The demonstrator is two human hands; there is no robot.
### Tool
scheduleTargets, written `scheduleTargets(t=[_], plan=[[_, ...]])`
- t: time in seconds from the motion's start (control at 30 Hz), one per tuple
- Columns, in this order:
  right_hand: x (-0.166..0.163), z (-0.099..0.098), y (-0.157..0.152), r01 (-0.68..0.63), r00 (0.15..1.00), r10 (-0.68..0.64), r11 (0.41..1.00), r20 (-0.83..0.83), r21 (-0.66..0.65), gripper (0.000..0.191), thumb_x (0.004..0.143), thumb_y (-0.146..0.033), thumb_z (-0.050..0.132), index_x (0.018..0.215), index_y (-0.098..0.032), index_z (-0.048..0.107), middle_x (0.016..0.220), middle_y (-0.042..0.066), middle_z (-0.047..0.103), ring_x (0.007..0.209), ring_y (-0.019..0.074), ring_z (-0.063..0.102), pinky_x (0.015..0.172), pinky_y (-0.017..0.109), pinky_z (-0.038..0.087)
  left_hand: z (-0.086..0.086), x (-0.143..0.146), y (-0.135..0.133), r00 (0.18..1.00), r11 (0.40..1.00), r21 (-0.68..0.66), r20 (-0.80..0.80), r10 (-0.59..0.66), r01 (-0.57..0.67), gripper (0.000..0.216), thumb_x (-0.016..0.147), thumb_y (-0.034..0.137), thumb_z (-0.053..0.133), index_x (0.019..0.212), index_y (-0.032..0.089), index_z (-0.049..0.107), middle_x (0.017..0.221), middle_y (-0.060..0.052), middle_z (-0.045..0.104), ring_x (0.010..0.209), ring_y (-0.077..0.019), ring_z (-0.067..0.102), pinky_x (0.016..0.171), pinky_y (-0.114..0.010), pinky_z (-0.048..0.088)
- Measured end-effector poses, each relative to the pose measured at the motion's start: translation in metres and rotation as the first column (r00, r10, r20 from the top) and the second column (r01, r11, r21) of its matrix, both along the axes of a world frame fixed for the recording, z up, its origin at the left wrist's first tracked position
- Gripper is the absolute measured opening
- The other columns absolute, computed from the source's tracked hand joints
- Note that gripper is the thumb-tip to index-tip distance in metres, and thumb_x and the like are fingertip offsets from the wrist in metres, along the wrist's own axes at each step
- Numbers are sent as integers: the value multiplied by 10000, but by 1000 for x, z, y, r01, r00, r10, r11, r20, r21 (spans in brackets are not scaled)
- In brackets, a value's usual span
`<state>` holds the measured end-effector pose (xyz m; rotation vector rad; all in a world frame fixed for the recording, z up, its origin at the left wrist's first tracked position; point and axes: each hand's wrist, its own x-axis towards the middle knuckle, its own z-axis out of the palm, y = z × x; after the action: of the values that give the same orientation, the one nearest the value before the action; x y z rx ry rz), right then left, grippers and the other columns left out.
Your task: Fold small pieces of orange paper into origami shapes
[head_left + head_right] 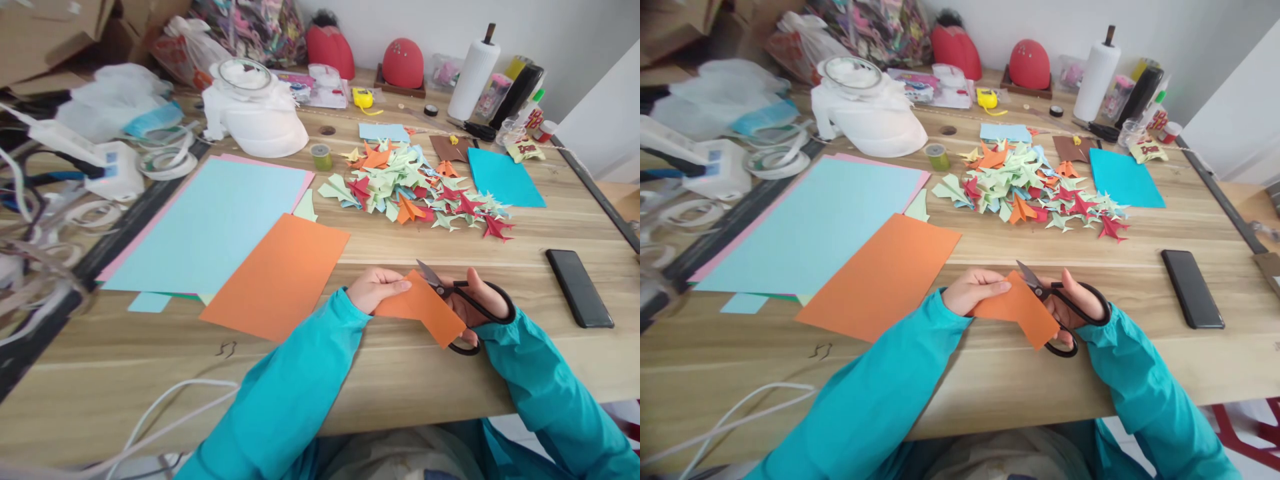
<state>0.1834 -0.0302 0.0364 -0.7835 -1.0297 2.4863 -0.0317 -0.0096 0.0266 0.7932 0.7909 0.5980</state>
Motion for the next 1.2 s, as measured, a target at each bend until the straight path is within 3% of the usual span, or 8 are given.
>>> scheduleTargets(t=[0.23,0.47,0.77,0.97,1.2], plan=[[1,-1,2,-17,1000,18,1000,-8,7,821,765,-697,33,1377,-152,71,553,12,584,284,77,411,299,168,296,-2,1,1,999,999,10,-12,38,-38,297,563,335,733,732,95,689,757,-88,697,675,-162,633,695,-282,480],[3,3,2,21,999,-23,999,49,32,851,746,-720,47,1349,-138,200,543,12,568,286,67,376,286,167,261,-4,0,1,998,998,-19,4,66,-66,309,539,337,749,727,99,688,727,-78,694,644,-159,627,663,-279,479],[0,0,-1,-40,999,40,999,-5,-20,803,761,-706,65,1322,-158,236,550,12,582,288,73,406,286,161,274,-4,1,-1,1000,1000,-18,25,-14,15,301,545,343,745,710,98,690,722,-80,694,648,-152,626,668,-271,474],[0,1,0,19,1000,-19,1000,-12,-24,770,770,-691,43,1341,-198,199,634,23,606,275,47,364,290,154,258,-2,2,0,1000,1000,-9,16,3,-3,290,550,337,745,696,94,688,701,-74,690,617,-141,615,638,-260,468],[-4,7,1,42,998,-43,999,44,20,774,747,-721,105,1292,-208,307,600,20,592,264,55,357,282,160,233,0,1,0,1000,1000,-10,10,15,-15,311,526,354,751,694,100,692,687,-68,692,620,-143,623,620,-247,476]])
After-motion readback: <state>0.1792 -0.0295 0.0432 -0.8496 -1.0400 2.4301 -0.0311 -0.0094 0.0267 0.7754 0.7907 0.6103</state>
